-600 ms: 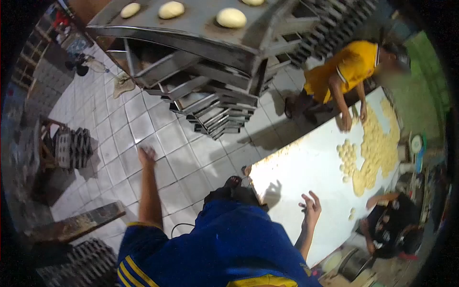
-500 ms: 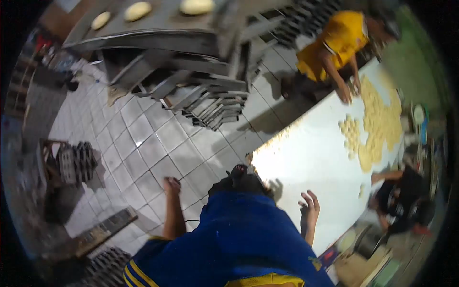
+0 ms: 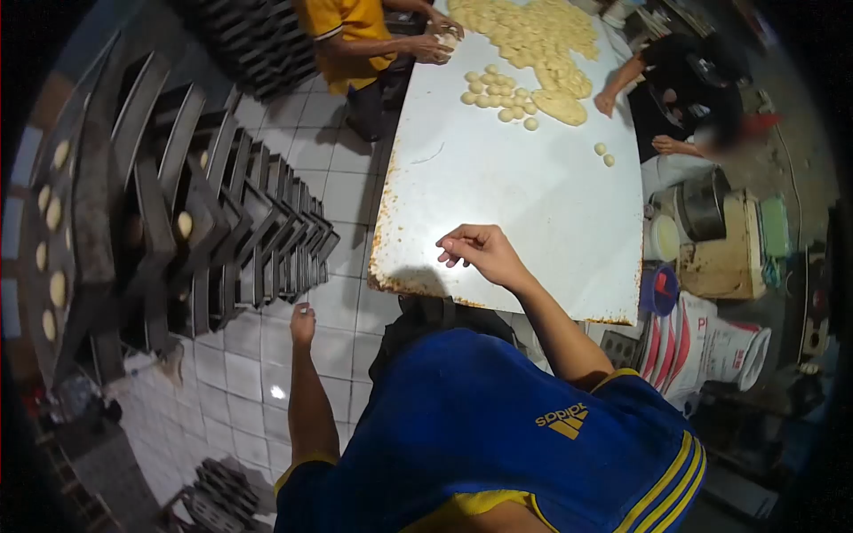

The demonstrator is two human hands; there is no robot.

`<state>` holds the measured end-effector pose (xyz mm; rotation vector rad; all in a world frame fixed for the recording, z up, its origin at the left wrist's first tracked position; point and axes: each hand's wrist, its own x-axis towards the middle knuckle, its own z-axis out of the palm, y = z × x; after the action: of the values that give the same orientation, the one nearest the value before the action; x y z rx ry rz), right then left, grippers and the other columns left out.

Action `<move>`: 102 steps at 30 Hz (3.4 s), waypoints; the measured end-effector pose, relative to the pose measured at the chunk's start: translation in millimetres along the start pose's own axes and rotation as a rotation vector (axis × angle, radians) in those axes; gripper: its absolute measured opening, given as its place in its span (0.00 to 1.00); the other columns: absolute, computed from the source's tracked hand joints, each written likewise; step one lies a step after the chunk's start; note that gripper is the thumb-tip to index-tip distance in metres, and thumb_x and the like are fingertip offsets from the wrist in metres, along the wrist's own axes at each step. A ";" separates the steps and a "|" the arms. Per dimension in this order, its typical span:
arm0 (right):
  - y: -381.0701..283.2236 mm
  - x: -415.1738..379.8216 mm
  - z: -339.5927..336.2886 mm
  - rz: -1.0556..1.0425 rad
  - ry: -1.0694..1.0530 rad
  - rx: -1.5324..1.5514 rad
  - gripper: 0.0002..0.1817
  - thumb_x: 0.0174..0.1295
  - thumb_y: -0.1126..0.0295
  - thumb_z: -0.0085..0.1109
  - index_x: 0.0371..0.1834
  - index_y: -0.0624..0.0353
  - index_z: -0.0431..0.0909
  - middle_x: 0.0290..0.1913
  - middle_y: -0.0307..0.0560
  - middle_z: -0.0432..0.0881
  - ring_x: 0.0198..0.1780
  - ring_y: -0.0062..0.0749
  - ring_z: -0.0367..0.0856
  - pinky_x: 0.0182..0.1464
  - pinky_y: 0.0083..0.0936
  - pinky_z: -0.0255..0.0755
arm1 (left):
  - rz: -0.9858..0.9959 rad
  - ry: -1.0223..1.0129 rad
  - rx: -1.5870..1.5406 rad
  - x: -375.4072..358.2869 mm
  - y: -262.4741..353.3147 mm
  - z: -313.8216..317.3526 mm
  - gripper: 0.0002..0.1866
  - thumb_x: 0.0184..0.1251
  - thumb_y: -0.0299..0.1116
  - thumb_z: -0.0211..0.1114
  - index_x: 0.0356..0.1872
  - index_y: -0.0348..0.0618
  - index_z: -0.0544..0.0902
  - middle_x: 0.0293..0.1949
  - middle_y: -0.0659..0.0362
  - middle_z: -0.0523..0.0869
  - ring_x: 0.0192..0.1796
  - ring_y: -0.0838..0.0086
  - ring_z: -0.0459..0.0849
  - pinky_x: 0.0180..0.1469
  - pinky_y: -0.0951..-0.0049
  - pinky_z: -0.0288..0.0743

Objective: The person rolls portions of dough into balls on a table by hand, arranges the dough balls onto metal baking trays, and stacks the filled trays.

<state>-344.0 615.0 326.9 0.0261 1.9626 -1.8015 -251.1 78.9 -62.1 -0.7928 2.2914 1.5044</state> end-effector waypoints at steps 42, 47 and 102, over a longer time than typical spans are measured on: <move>190.9 324.0 -444.1 0.084 0.815 -0.708 0.27 0.67 0.64 0.75 0.68 0.62 0.85 0.66 0.65 0.85 0.67 0.60 0.84 0.72 0.47 0.80 | -0.238 1.050 0.994 80.2 275.8 378.3 0.22 0.87 0.54 0.49 0.54 0.48 0.83 0.55 0.51 0.88 0.58 0.48 0.87 0.64 0.40 0.74; 196.3 175.5 -342.5 -0.128 0.853 -0.355 0.19 0.65 0.67 0.78 0.57 0.62 0.90 0.54 0.58 0.90 0.55 0.54 0.92 0.59 0.42 0.86 | -0.272 0.957 1.008 83.3 270.7 373.3 0.23 0.87 0.54 0.49 0.55 0.47 0.81 0.55 0.49 0.87 0.58 0.48 0.86 0.64 0.39 0.73; 317.1 107.2 -426.9 -0.381 0.604 -0.973 0.09 0.64 0.68 0.81 0.36 0.49 0.85 0.42 0.38 0.83 0.45 0.43 0.78 0.51 0.43 0.72 | 0.235 0.418 0.928 -71.0 363.0 618.8 0.39 0.83 0.51 0.47 0.93 0.58 0.62 0.93 0.38 0.51 0.94 0.36 0.46 0.91 0.29 0.42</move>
<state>-475.5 1029.9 3.1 -0.1437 3.2715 -0.8631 -443.1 771.8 -9.5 -0.5841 3.0213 0.1884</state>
